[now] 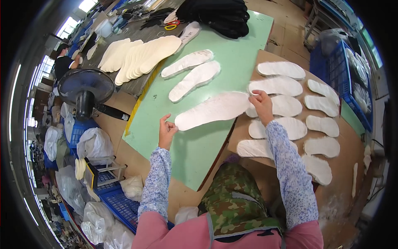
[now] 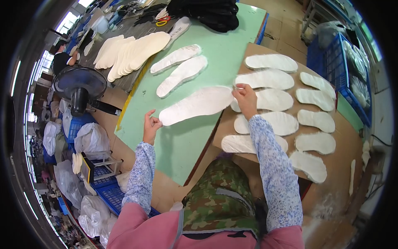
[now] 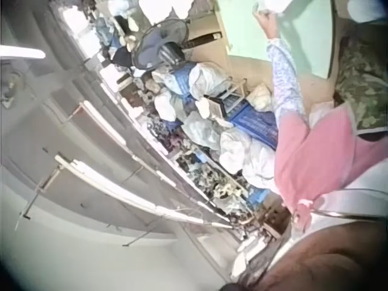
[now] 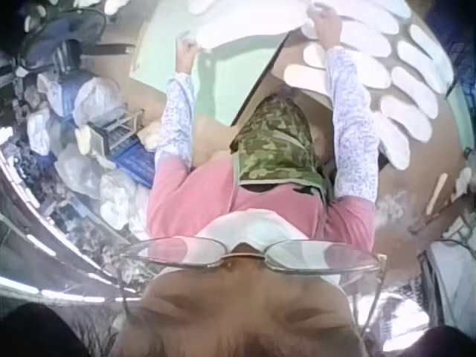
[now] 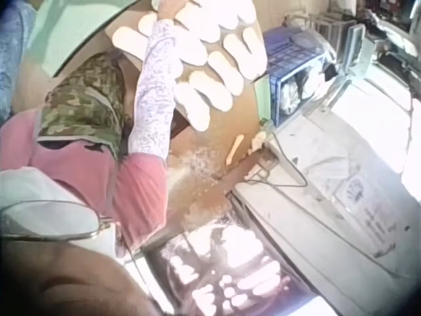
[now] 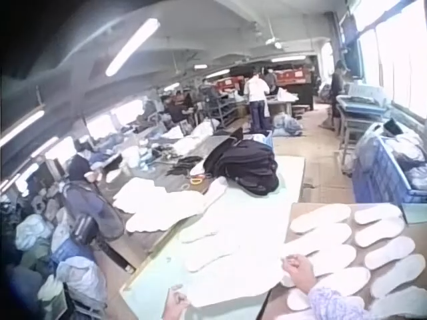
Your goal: The recorder prepares shoe insoles by applying adhesive with a spray gun, arranging them on a tray, and stacking completed components.
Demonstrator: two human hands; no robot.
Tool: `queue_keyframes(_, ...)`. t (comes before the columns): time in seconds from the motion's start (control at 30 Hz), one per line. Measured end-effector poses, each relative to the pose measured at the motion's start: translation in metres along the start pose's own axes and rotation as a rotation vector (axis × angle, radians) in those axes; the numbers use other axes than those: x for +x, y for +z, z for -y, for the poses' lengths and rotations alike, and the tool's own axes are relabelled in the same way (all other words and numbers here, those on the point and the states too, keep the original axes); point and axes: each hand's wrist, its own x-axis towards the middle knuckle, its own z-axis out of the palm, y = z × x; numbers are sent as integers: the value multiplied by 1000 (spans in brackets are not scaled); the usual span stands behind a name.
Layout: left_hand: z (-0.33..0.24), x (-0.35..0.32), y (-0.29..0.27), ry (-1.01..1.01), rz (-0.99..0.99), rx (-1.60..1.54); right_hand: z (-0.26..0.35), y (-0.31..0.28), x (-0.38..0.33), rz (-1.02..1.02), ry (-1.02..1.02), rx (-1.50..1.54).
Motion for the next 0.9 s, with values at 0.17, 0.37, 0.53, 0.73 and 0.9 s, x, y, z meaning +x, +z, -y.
queue_keyframes(0.17,62,51,-15,19,-288,134,-21,77,79,-16,-84,-336)
queue_keyframes(0.37,66,66,13,-1,-349,322,-22,79,110,-7,-34,-752)
queue_keyframes(0.53,55,69,25,49,-291,788,7,29,96,-93,-210,-778)
queue_keyframes(0.73,72,63,-39,-42,-288,806,64,-69,-8,-4,-73,-414)
queue_keyframes(0.9,43,68,-19,-497,-159,189,44,-198,-163,-251,155,-268)
